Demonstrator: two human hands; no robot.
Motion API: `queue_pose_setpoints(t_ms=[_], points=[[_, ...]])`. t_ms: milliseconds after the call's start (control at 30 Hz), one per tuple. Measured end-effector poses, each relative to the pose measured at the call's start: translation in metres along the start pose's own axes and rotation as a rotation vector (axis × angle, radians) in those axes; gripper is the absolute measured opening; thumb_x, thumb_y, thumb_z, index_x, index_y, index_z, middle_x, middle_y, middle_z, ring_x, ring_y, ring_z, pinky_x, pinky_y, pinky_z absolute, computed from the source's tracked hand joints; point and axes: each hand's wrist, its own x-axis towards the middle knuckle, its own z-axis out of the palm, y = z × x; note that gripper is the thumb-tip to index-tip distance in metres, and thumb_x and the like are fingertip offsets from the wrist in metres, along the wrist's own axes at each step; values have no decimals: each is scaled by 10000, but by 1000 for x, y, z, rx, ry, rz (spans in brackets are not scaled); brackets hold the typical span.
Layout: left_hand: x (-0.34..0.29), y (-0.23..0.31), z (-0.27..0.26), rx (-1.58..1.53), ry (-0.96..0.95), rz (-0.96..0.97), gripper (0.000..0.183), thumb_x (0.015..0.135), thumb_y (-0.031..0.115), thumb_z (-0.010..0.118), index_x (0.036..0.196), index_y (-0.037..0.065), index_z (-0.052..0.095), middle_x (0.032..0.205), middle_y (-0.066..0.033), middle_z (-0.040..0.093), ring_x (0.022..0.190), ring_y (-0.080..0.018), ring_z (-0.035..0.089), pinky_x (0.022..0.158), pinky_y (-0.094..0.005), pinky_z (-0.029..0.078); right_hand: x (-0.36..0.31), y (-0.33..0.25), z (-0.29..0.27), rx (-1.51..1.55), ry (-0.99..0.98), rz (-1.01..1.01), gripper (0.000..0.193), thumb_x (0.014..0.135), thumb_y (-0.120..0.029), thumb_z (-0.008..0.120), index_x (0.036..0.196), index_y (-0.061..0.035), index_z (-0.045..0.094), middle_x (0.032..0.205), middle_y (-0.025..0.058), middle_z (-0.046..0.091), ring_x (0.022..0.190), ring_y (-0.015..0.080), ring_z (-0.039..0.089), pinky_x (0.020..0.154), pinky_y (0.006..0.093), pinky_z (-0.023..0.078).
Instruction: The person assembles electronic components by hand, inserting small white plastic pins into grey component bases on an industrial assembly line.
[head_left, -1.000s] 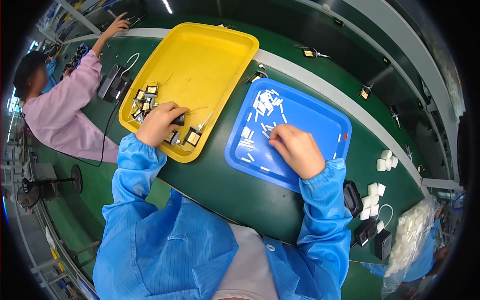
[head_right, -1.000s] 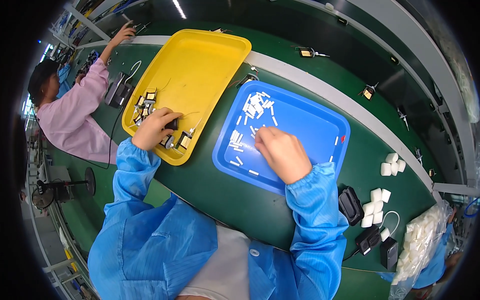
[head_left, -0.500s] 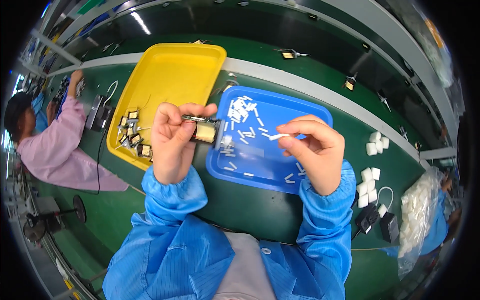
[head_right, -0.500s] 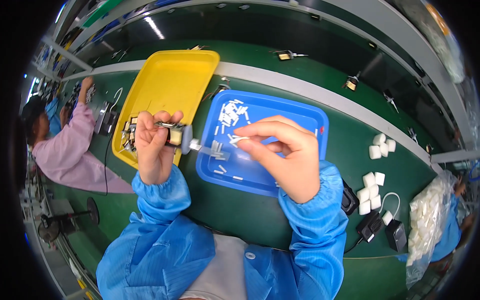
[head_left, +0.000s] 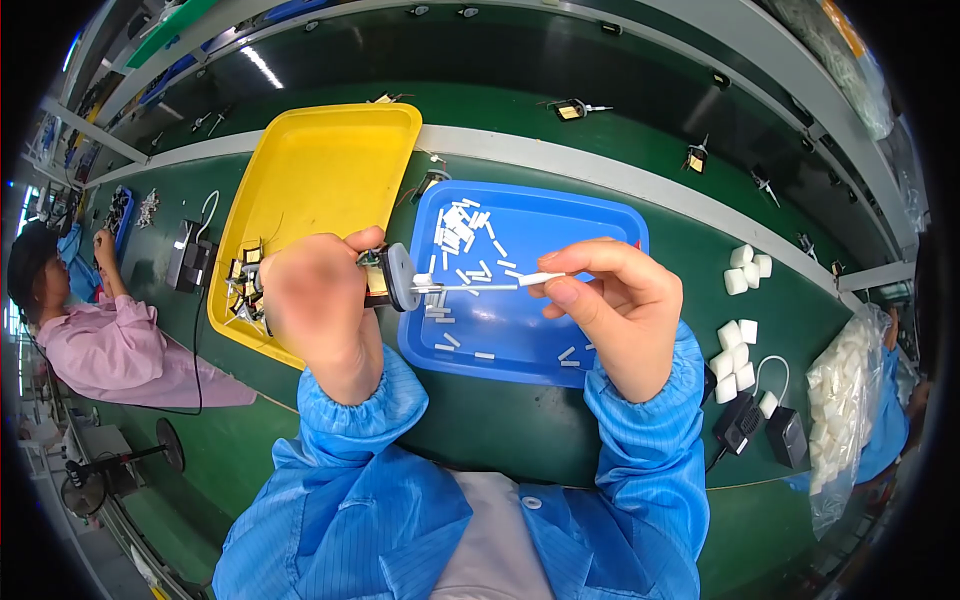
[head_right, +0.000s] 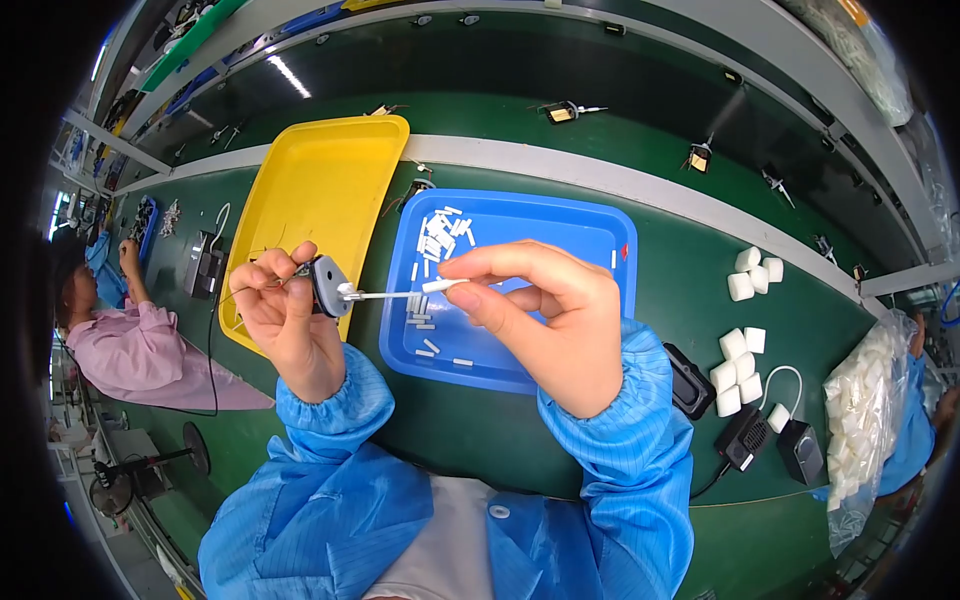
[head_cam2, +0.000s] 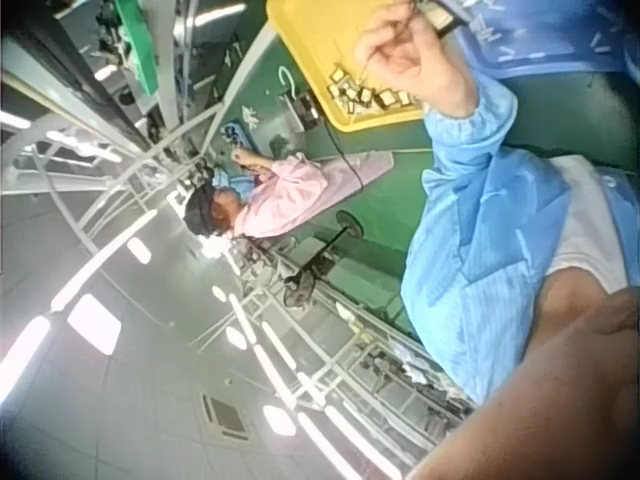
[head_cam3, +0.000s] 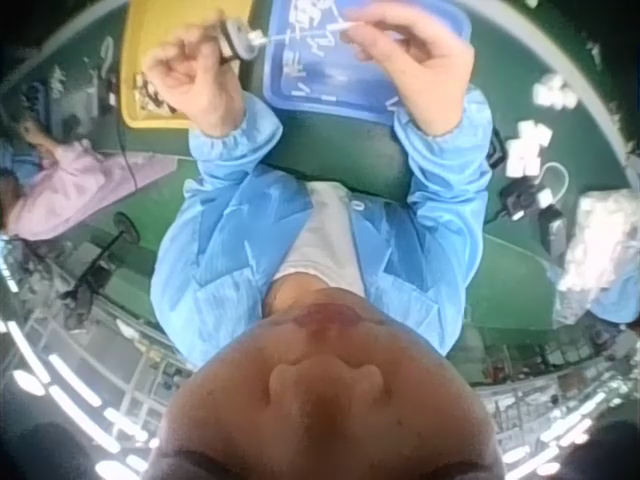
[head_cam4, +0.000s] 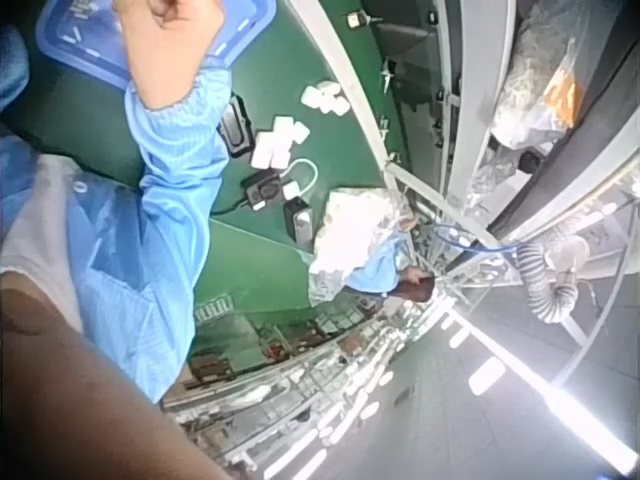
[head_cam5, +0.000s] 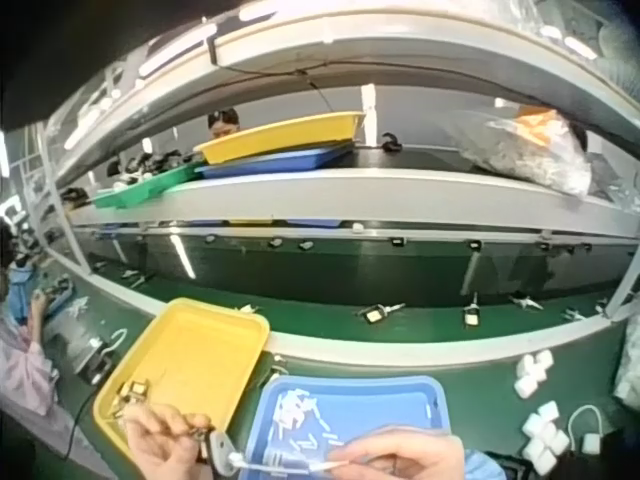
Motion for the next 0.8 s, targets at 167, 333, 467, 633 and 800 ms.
queue_pose_setpoints(t_ms=[167,333,467,633,800], points=[[-1,0,0,58,9,38,322,823,-135,557,976,91,387,968,-115,540,971,-319,615,930,-449,460,1,2,1,-38,-3,-33,167,805,13,677,971,4,673,955,112,671,872,173,656,722,258,557],[-7,-3,9,162,-18,151,313,823,-148,547,937,81,366,943,-138,546,917,-339,634,865,-455,498,0,5,8,-103,-33,-45,153,795,14,678,948,19,672,898,114,678,830,177,669,720,267,562],[-13,-3,20,256,-64,301,317,813,-149,565,896,72,354,893,-156,551,809,-358,655,767,-441,556,-2,8,12,-160,-53,-62,108,803,-9,678,906,22,668,849,105,682,794,169,674,695,264,556],[-17,-7,26,185,-104,413,253,835,-117,549,881,53,367,855,-179,557,770,-384,655,724,-447,582,-1,8,12,-271,-138,-98,82,830,-57,667,823,20,639,774,89,664,698,133,650,612,251,510],[-6,-9,29,256,-369,409,232,829,-116,529,996,25,449,980,-230,580,884,-402,646,763,-452,564,4,7,7,-173,-165,39,91,843,-59,645,817,28,633,722,75,645,669,115,625,608,248,493]])
